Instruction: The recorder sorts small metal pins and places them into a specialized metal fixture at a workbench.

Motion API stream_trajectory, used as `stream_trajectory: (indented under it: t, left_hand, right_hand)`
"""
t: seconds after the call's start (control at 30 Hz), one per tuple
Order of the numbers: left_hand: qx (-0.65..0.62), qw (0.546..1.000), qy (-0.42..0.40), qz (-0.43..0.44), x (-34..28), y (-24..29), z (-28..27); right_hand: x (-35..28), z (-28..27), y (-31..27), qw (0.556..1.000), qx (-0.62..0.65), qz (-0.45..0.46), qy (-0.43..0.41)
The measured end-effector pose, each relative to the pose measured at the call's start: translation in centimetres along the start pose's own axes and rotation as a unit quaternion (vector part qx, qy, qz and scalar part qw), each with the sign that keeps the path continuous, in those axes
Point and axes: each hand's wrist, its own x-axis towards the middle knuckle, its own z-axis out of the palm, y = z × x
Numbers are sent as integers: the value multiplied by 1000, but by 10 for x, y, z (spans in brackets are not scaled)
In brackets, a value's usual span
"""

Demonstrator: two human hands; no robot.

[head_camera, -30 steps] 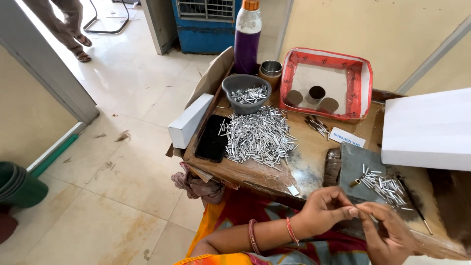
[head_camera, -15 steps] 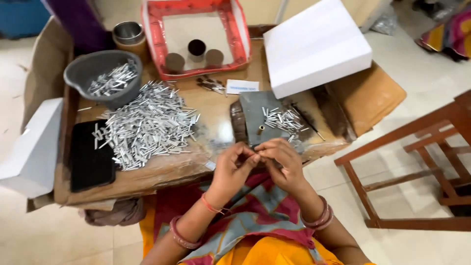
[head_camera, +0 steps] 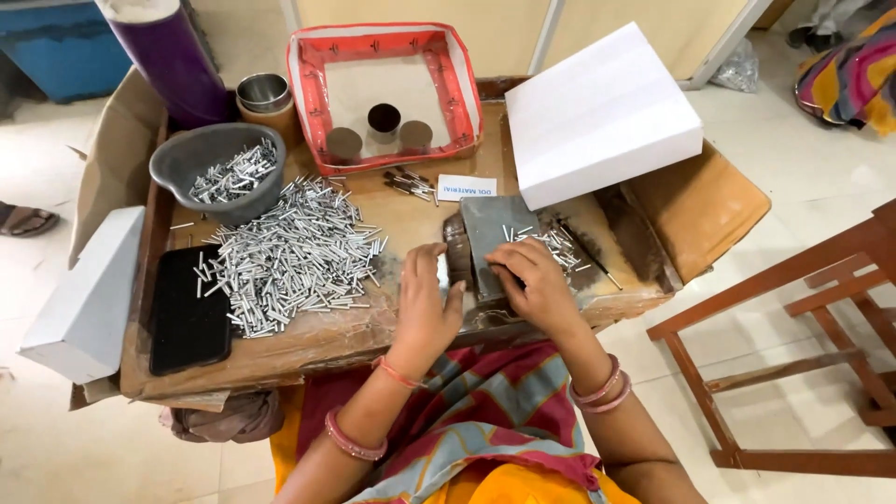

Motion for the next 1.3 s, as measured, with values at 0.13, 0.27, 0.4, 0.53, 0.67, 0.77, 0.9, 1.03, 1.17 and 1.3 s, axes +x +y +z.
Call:
stream_trajectory:
  t: [0.13,0.27,0.4,0.53,0.67,0.77,0.9,1.03,1.17,1.3]
  left_hand:
    - [-250,957,1,-149,-25,-5,19]
    - [-297,936,3,-186,-30,-3,29]
    - [-310,933,22,-180,-26,-11,32]
    - [-263,955,20,-134,-16,0,14]
    - [-160,982,-18,-96,1,17,-20]
    - [-137,987,-24,-74,-2,-8,-2]
    - [-97,992,-48,-72,6,-13,2]
    - [-41,995,-66,-58,6,-31,18]
    - [-19,997,-57,-50,2,-46,38]
    - [-34,992,-101,-64,5,-36,26]
  right_hand:
    - [12,-10,-24,998,-46,-15,38]
    - [-2,1,-43,997,-52,-34,48]
    - [3,17,-40,999,-37,-32,18]
    - [12,23,-44,995,-96,-17,-31]
    - [13,28,-41,990,-111,38,-80]
    - [15,30,-34,992,-109,11,-63]
    - [12,29,-29,994,-93,-27,-40]
    - [11,29,-30,995,-93,-36,-25]
    - [5,31,-21,996,-81,-47,-15]
    - [-3,23,-13,1000,8,-15,21]
